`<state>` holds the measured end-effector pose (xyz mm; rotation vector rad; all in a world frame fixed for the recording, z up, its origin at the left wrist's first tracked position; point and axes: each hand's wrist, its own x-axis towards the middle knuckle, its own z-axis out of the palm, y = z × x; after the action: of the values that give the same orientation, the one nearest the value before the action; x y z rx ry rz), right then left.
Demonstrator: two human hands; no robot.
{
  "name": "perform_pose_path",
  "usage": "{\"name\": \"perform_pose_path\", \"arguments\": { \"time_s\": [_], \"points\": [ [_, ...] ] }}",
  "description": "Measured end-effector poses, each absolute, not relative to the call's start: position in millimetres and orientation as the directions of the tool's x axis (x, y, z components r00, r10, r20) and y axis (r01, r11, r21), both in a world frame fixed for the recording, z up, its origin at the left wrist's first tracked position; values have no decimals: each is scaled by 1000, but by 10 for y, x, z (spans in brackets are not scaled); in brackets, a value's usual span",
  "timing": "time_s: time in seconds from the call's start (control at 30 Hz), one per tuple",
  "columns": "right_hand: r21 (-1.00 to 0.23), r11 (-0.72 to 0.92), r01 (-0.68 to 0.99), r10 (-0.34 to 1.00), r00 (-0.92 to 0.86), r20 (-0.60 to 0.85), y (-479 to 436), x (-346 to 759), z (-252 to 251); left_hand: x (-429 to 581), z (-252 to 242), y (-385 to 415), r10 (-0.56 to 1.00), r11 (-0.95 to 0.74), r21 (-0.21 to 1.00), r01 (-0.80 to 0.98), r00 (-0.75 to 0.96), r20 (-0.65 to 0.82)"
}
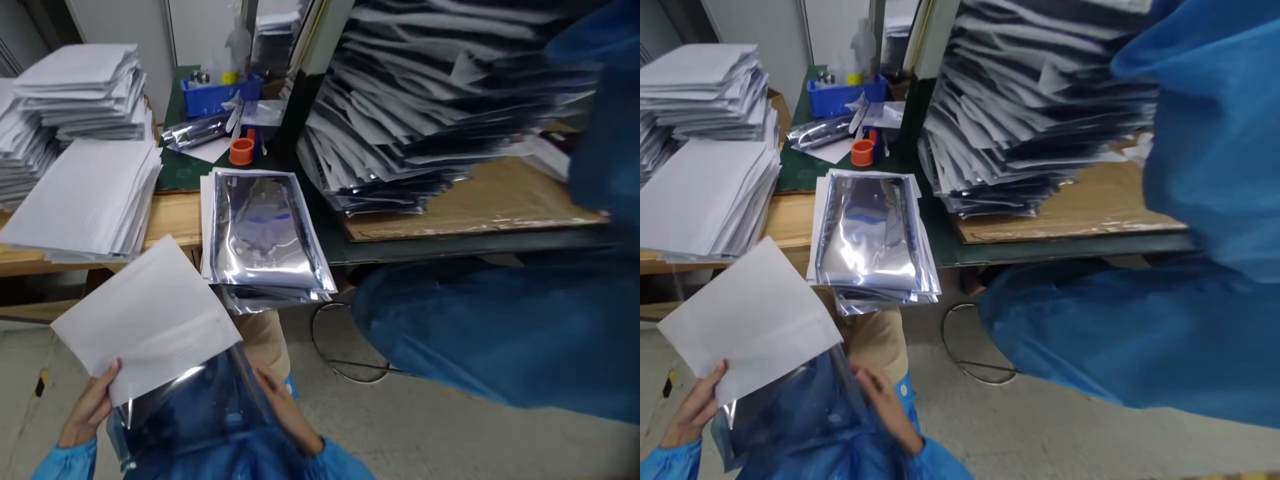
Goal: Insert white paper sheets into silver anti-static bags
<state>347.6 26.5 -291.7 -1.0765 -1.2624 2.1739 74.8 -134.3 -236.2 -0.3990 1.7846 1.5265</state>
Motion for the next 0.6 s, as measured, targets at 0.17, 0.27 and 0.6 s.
{"name": "perform_pose_path", "arguments": {
  "time_s": [0.17,0.27,0.6],
  "points": [
    [-721,-682,-122,653,-545,-526,562,3181,-3325,717,-2775,-1421,310,450,620,-643,-538,-784],
    [-698,-695,-174,678,-481,-555,520,3087,-3405,772,-2928,-1323,319,422,645,-637,-561,-764],
    [-652,-714,-254,699,-226,-678,199,3292,-3492,1065,-3249,-1518,330,479,660,-578,-578,-746]
  ]
}}
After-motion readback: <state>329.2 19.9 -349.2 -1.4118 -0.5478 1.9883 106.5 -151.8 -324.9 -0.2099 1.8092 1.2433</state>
